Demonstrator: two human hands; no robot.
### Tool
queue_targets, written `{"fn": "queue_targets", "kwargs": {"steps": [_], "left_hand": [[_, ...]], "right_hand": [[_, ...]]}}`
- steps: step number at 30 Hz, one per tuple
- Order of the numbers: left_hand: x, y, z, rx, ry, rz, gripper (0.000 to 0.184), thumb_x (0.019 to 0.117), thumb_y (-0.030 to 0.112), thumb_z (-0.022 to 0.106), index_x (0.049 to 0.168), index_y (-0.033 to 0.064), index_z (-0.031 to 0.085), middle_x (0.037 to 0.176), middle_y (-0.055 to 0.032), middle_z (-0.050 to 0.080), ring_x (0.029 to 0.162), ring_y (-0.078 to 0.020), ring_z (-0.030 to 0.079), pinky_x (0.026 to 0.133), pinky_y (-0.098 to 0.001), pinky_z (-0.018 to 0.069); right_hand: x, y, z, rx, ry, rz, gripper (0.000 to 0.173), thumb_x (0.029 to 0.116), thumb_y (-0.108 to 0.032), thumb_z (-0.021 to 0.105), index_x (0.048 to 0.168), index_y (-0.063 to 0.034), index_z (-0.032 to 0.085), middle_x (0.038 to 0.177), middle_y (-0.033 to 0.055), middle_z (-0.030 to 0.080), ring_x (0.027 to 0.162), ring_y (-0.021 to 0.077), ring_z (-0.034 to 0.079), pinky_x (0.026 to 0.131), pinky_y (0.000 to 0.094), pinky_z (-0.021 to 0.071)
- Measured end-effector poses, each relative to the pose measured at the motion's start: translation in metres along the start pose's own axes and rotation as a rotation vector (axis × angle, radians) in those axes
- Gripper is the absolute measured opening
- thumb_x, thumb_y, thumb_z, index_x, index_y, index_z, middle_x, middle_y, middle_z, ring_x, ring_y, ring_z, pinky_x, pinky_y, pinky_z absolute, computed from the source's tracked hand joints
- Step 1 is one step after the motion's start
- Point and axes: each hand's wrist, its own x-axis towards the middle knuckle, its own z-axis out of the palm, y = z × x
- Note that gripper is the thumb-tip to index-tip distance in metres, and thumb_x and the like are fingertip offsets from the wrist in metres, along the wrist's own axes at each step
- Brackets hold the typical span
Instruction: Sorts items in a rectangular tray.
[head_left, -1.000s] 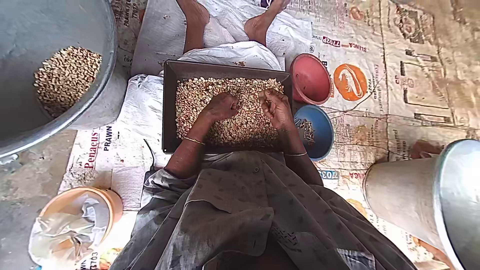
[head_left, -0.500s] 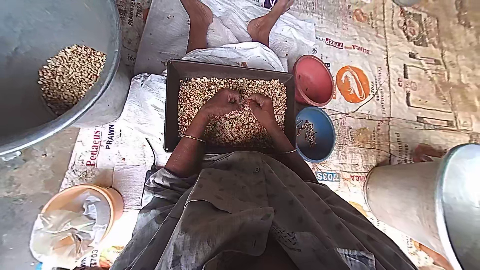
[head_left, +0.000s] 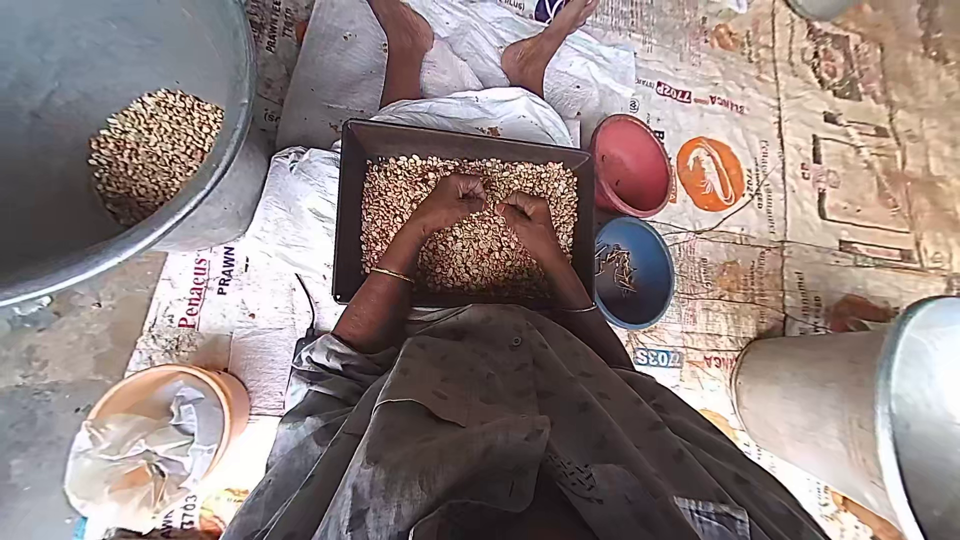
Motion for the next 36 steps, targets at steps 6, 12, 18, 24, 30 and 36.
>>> {"fn": "queue_targets", "kwargs": {"steps": [6,12,18,24,30,36], "left_hand": [[0.000,0.008,0.011,0.400,-0.136,-0.033,0.016,0.0952,0.009,0.068,0.105,-0.0041,0.067,0.093,-0.0210,0.068,0.091,-0.0379,0.067,0.087,-0.0593,0.0517],[0.001,0.002,0.006,0.135,-0.097,0.025,0.013,0.0987,0.008,0.064,0.094,-0.0045,0.065,0.074,-0.0094,0.057,0.068,-0.0178,0.053,0.068,-0.0386,0.0470],[-0.006,0.002,-0.015,-0.839,0.180,0.128,0.023,0.1089,0.013,0.040,0.091,0.0177,0.053,0.064,0.0115,0.046,0.045,0.0029,0.034,0.042,-0.0121,0.0291],[-0.010,-0.005,-0.045,-1.331,0.436,0.212,0.035,0.1107,0.015,0.023,0.094,0.0124,0.054,0.090,-0.0019,0.065,0.046,-0.0007,0.044,0.039,-0.0126,0.0369],[-0.008,-0.006,-0.048,-1.016,0.538,-0.106,0.019,0.1109,0.011,0.034,0.100,0.0124,0.050,0.071,0.0050,0.055,0.044,0.0017,0.037,0.039,-0.0117,0.0295],[0.003,-0.022,-0.043,-0.042,0.540,-0.282,0.025,0.1049,0.014,0.053,0.112,-0.0061,0.066,0.100,-0.0201,0.066,0.090,-0.0278,0.063,0.084,-0.0478,0.0501]], "right_hand": [[0.004,-0.005,-0.021,1.022,-0.076,0.045,0.026,0.1041,-0.018,0.036,0.094,-0.0147,0.060,0.082,-0.0016,0.065,0.052,0.0018,0.051,0.043,0.0146,0.0393],[0.036,-0.030,-0.014,0.310,0.020,0.066,0.026,0.1080,-0.009,0.045,0.105,0.0003,0.068,0.064,-0.0051,0.055,0.046,-0.0009,0.041,0.043,0.0148,0.0343],[0.048,-0.026,0.019,-0.711,-0.057,0.026,0.028,0.1047,-0.022,0.054,0.119,-0.0038,0.069,0.106,0.0229,0.073,0.103,0.0436,0.070,0.087,0.0617,0.0524],[0.049,-0.001,0.003,-0.016,0.072,-0.055,0.014,0.0985,-0.011,0.065,0.097,-0.0007,0.074,0.077,0.0046,0.068,0.065,0.0089,0.058,0.064,0.0275,0.0496],[0.053,-0.009,-0.025,1.007,-0.202,0.007,0.035,0.1084,-0.025,0.033,0.096,-0.0124,0.064,0.079,-0.0045,0.066,0.049,-0.0013,0.050,0.042,0.0123,0.0389],[0.086,-0.033,0.002,-0.003,0.087,0.126,0.033,0.1097,-0.020,0.045,0.093,-0.0039,0.070,0.067,-0.0012,0.055,0.052,0.0069,0.044,0.048,0.0233,0.0365]]}}
